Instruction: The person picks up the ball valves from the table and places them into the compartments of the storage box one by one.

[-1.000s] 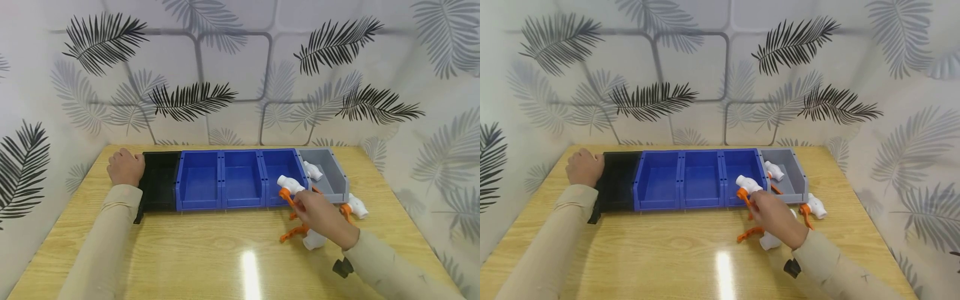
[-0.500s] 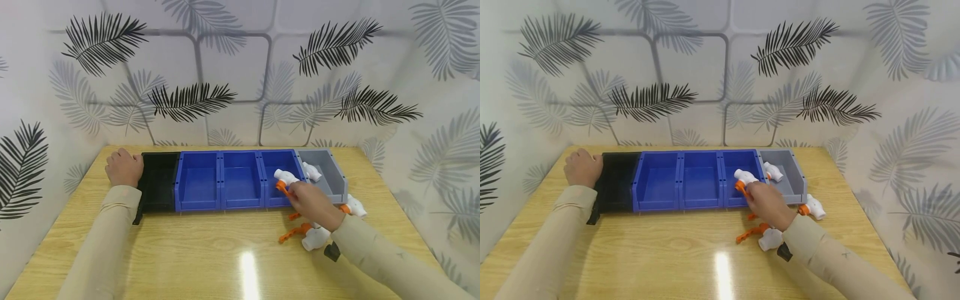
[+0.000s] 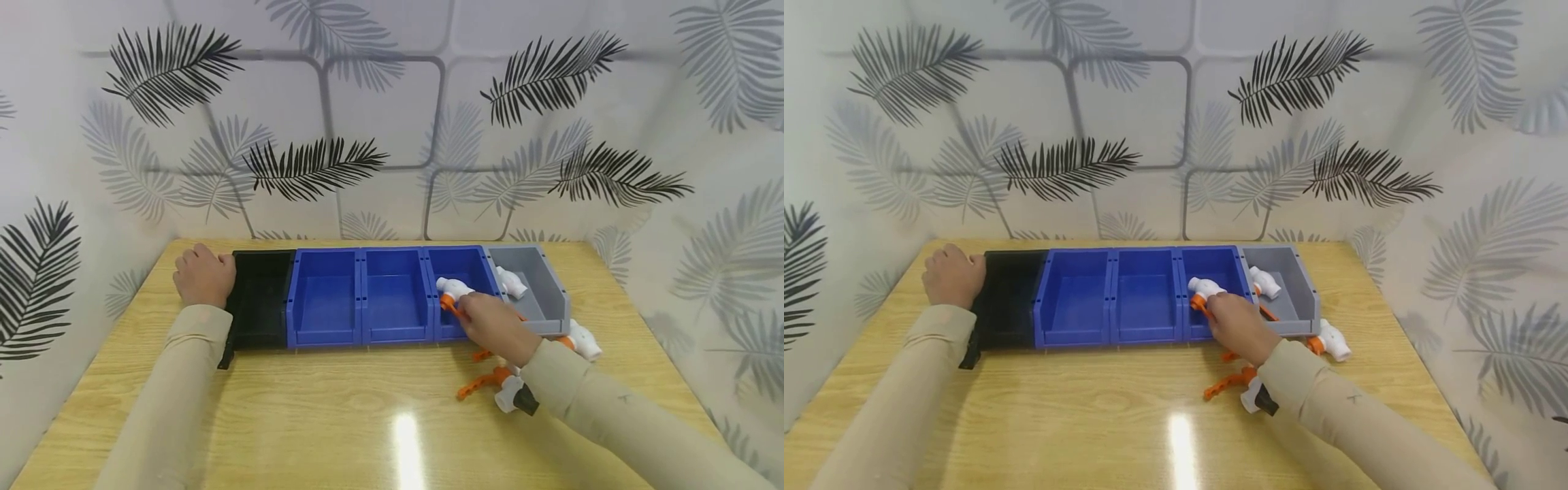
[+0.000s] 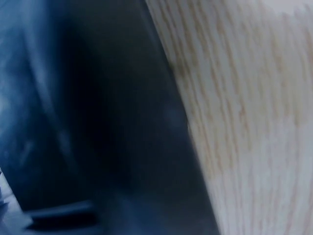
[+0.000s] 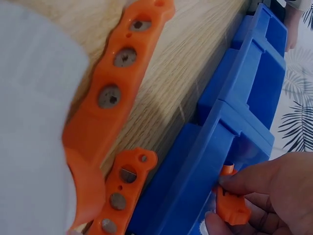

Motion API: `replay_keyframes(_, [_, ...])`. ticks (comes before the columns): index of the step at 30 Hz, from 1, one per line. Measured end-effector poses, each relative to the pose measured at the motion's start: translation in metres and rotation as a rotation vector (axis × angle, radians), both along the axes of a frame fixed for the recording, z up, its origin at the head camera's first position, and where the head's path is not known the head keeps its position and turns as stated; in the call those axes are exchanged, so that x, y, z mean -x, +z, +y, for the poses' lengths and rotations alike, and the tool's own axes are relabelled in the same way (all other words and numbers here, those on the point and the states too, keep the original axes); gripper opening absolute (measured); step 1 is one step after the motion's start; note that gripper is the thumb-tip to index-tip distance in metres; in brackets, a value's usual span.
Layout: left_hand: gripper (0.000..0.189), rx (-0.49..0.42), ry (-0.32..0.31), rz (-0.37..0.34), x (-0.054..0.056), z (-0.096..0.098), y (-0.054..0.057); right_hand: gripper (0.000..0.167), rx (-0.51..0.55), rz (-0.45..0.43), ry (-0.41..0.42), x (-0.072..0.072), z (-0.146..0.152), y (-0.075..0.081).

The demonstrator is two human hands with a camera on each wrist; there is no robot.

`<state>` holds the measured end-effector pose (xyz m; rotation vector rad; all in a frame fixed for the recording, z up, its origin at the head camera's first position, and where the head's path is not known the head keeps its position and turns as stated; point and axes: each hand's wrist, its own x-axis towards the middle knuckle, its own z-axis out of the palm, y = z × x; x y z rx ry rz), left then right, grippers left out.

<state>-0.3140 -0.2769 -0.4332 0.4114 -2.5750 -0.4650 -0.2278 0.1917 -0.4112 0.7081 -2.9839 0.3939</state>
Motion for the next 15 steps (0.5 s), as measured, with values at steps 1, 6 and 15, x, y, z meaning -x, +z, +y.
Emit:
replay_keyframes(1, [0.035, -0.002, 0.001, 0.004, 0.000, 0.000, 0.000, 0.017, 0.001, -0.001, 0.002, 0.001, -0.001, -0.001])
replay_keyframes(6, [0.036, -0.002, -0.009, -0.003, -0.002, 0.001, 0.002, 0.019, -0.013, 0.030, 0.005, 0.006, -0.002, -0.005])
replay_keyframes(15, [0.036, -0.013, -0.012, -0.022, -0.002, 0.000, 0.003, 0.012, -0.051, 0.011, -0.026, 0.015, -0.007, -0.009])
